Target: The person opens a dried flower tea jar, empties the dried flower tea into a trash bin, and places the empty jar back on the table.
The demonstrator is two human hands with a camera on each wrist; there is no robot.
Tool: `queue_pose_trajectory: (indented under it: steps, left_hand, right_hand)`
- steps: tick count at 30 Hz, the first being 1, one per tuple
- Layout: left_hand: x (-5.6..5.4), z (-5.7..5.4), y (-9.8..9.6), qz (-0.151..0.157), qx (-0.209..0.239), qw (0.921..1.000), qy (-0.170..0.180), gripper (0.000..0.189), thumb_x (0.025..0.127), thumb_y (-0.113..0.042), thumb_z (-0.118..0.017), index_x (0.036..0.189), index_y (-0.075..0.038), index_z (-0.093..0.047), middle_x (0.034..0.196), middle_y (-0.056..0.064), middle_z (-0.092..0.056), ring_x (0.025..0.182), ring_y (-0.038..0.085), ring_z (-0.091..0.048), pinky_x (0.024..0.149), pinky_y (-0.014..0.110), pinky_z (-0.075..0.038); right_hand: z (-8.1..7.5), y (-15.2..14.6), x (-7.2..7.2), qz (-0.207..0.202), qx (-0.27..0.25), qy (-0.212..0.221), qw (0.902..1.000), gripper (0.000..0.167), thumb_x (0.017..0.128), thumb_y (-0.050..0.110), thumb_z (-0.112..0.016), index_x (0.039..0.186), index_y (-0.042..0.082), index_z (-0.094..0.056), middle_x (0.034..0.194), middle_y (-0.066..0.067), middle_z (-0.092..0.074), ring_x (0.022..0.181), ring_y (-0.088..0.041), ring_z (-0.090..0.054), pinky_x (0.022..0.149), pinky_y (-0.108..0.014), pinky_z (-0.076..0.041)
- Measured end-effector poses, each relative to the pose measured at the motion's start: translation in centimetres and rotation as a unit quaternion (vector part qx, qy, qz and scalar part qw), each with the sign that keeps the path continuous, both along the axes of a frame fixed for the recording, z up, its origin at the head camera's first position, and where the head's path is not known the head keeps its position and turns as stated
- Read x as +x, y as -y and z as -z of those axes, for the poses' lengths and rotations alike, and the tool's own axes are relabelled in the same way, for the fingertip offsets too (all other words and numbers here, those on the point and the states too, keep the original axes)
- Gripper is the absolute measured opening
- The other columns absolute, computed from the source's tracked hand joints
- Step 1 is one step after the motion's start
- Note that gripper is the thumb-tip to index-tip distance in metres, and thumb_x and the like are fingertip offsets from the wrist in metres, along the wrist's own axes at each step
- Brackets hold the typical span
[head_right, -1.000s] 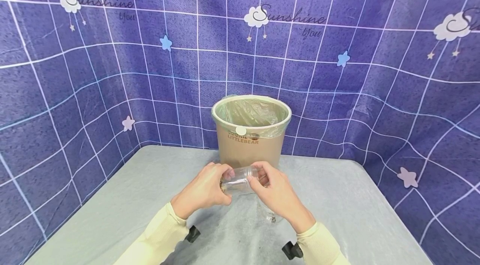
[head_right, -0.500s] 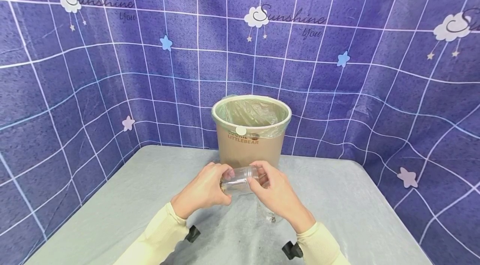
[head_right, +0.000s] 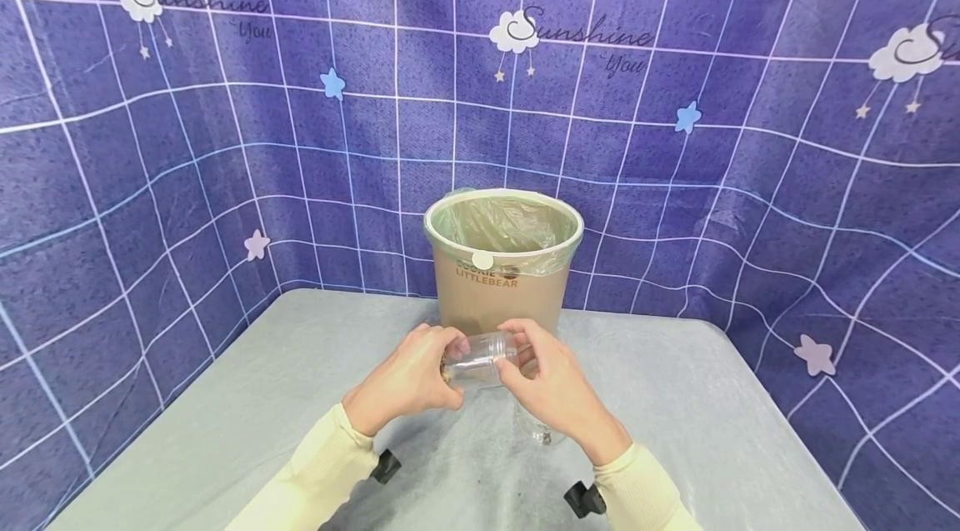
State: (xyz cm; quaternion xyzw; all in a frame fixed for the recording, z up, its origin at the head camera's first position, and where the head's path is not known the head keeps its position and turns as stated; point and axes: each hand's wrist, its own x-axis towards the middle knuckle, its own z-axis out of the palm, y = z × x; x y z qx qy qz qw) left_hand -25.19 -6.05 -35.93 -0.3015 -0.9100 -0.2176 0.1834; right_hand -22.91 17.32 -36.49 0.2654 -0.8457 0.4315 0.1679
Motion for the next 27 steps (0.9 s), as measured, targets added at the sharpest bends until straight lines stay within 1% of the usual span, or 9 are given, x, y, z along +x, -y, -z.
queue_pose_trajectory:
  steps: [3, 6, 13, 20, 27]
  left_hand:
    - [-0.02, -0.01, 0.01, 0.003, 0.0, 1.0, 0.0, 0.047, 0.055, -0.021, -0.088, 0.098, -0.011, -0.069, 0.085, -0.003, -0.065, 0.08, 0.017, -0.052, 0.074, 0.031, -0.045]
    - [-0.03, -0.01, 0.01, 0.004, 0.0, 1.0, -0.001, 0.047, 0.055, -0.021, -0.087, 0.098, -0.011, -0.069, 0.085, -0.003, -0.066, 0.08, 0.017, -0.052, 0.074, 0.031, -0.045]
    - [-0.1, 0.07, 0.04, 0.0, 0.0, 1.0, 0.001, 0.047, 0.055, -0.021, -0.087, 0.098, -0.012, -0.07, 0.085, -0.003, -0.065, 0.079, 0.017, -0.052, 0.073, 0.031, -0.046]
    - [-0.04, 0.1, 0.03, 0.001, 0.0, 1.0, 0.001, 0.046, 0.055, -0.02, -0.087, 0.097, -0.012, -0.07, 0.084, -0.005, -0.064, 0.079, 0.017, -0.052, 0.073, 0.031, -0.046]
    - [-0.02, 0.09, 0.04, 0.003, 0.004, 1.0, 0.001, 0.046, 0.055, -0.02, -0.087, 0.097, -0.011, -0.07, 0.084, -0.004, -0.064, 0.079, 0.017, -0.052, 0.073, 0.031, -0.046]
  right_hand:
    - [-0.02, 0.0, 0.0, -0.005, -0.001, -0.003, 1.0, 0.042, 0.093, 0.014, -0.071, 0.134, 0.015, -0.059, 0.111, -0.004, -0.071, 0.09, -0.015, -0.07, 0.07, -0.03, -0.059]
    - [-0.06, 0.03, 0.0, -0.007, 0.002, -0.007, 1.0, 0.044, 0.092, 0.013, -0.071, 0.134, 0.016, -0.059, 0.113, -0.004, -0.071, 0.09, -0.015, -0.07, 0.07, -0.03, -0.06]
    - [-0.1, 0.11, 0.02, -0.009, 0.004, -0.012, 0.9999, 0.047, 0.09, 0.011, -0.071, 0.133, 0.025, -0.058, 0.116, -0.004, -0.07, 0.091, -0.015, -0.07, 0.072, -0.028, -0.059]
    - [-0.01, 0.09, 0.0, -0.019, 0.002, -0.018, 0.9996, 0.049, 0.089, 0.008, -0.07, 0.134, 0.023, -0.057, 0.118, -0.004, -0.07, 0.092, -0.016, -0.07, 0.074, -0.033, -0.06]
    - [0.05, 0.04, -0.13, -0.031, 0.002, -0.029, 0.9991, 0.053, 0.088, 0.005, -0.071, 0.135, 0.024, -0.056, 0.12, -0.004, -0.068, 0.094, -0.019, -0.069, 0.074, -0.031, -0.06]
